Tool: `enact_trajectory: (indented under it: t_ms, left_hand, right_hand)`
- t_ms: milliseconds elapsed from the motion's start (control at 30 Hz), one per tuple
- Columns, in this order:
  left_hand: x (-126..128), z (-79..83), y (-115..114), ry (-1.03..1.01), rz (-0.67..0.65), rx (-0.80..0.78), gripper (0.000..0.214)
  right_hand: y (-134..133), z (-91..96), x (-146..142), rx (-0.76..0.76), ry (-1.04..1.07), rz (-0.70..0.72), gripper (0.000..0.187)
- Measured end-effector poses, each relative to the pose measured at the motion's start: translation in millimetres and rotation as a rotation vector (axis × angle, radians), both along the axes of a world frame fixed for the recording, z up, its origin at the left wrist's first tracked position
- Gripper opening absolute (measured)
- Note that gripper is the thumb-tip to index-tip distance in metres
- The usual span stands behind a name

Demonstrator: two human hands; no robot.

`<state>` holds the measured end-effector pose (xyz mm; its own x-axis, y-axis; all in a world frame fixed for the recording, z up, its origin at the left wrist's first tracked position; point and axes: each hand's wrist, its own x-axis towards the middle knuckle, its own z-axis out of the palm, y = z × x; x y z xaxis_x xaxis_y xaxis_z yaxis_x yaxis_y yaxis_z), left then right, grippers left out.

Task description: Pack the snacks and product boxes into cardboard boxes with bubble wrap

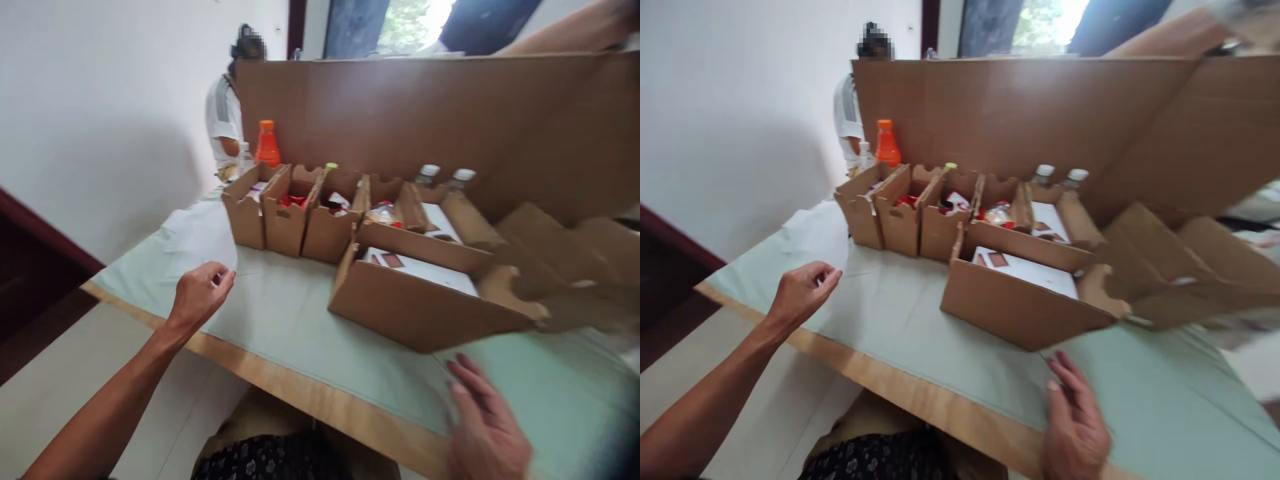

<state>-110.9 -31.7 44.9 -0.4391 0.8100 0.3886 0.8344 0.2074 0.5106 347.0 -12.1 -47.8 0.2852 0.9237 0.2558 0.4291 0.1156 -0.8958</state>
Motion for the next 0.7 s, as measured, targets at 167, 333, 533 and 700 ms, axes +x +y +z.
enact_trajectory:
  t_ms: [167, 333, 533, 700]
  left_hand:
    - [128.0, -25.8, 0.4, -0.226, -0.415, -0.005, 0.027]
    - [216.3, -45.4, -22.5, -0.491, -0.755, -0.125, 0.022]
    - [178.2, -59.8, -43.4, -0.263, -0.716, 0.076, 0.017]
    - [140.6, -63.8, -61.3, -0.067, -0.733, 0.001, 0.047]
  right_hand:
    - [-39.4, 20.8, -49.9, -0.324, 0.265, 0.431, 0.055]
    - [-40.7, 18.3, -60.9, -0.413, 0.398, 0.615, 0.089]
    - [-30.5, 14.8, -53.8, -0.394, 0.192, 0.502, 0.067]
    - [-39.0, 26.5, -60.7, -0.476, 0.335, 0.472, 0.069]
